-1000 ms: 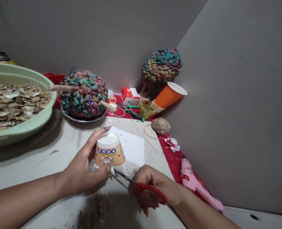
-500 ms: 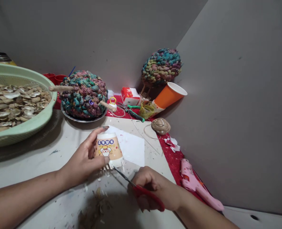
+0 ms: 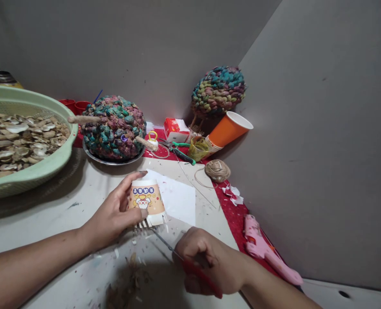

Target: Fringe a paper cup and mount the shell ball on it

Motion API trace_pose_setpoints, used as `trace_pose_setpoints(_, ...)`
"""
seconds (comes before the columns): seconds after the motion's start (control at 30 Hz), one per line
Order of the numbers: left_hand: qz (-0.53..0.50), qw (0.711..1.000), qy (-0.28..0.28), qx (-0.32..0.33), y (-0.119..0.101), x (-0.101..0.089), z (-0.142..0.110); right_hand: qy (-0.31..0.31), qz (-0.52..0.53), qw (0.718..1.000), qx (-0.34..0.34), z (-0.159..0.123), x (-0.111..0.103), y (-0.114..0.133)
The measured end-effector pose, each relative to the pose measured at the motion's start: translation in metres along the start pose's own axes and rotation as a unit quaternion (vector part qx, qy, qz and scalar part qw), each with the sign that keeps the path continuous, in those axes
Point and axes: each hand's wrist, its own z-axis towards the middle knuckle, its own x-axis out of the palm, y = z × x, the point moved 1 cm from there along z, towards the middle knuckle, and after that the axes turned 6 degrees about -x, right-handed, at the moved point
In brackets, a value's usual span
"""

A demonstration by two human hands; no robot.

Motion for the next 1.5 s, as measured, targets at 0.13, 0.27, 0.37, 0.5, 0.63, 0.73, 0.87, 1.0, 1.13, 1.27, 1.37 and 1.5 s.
trace_pose_setpoints(0.13, 0.010, 1.000, -0.006, -0.001, -0.001, 0.000, 0.000, -0.065, -0.038, 0.996, -0.038, -0.003, -0.002, -0.003)
trace_pose_setpoints(0.27, 0.012, 1.000, -0.011, -0.001, 0.000, 0.001, 0.000, -0.078, -0.227, 0.964, -0.113, 0.000, -0.002, 0.005)
trace_pose_setpoints(0.37, 0.012, 1.000, -0.004, 0.003, 0.000, 0.000, 0.001, -0.081, -0.361, 0.916, -0.159, 0.001, -0.001, 0.012)
trace_pose_setpoints(0.5, 0.020, 1.000, -0.001, 0.002, -0.001, 0.000, 0.001, -0.112, -0.475, 0.858, -0.162, -0.002, -0.001, 0.016)
trace_pose_setpoints(0.63, 0.025, 1.000, -0.010, 0.000, 0.000, 0.000, 0.001, -0.123, -0.547, 0.815, -0.147, -0.005, 0.002, 0.019)
trace_pose_setpoints(0.73, 0.038, 0.999, -0.017, -0.004, 0.000, -0.002, 0.002, -0.126, -0.567, 0.803, -0.138, -0.004, 0.004, 0.020)
trace_pose_setpoints(0.87, 0.059, 0.998, -0.024, -0.009, 0.000, -0.002, 0.002, -0.123, -0.578, 0.798, -0.116, -0.003, 0.006, 0.018)
trace_pose_setpoints(1.0, 0.071, 0.997, -0.030, -0.012, 0.000, -0.001, 0.002, -0.117, -0.583, 0.797, -0.107, -0.002, 0.007, 0.015)
trace_pose_setpoints(1.13, 0.066, 0.997, -0.026, -0.014, 0.001, -0.001, 0.003, -0.118, -0.579, 0.799, -0.107, -0.002, 0.007, 0.015)
trace_pose_setpoints(1.27, 0.058, 0.998, -0.025, -0.011, 0.000, -0.001, 0.003, -0.118, -0.576, 0.802, -0.105, -0.003, 0.006, 0.017)
trace_pose_setpoints(1.37, 0.055, 0.998, -0.029, -0.009, -0.001, 0.000, 0.003, -0.124, -0.578, 0.799, -0.105, -0.003, 0.006, 0.019)
trace_pose_setpoints(1.5, 0.061, 0.997, -0.040, -0.003, -0.001, 0.000, 0.003, -0.123, -0.580, 0.799, -0.102, -0.003, 0.007, 0.019)
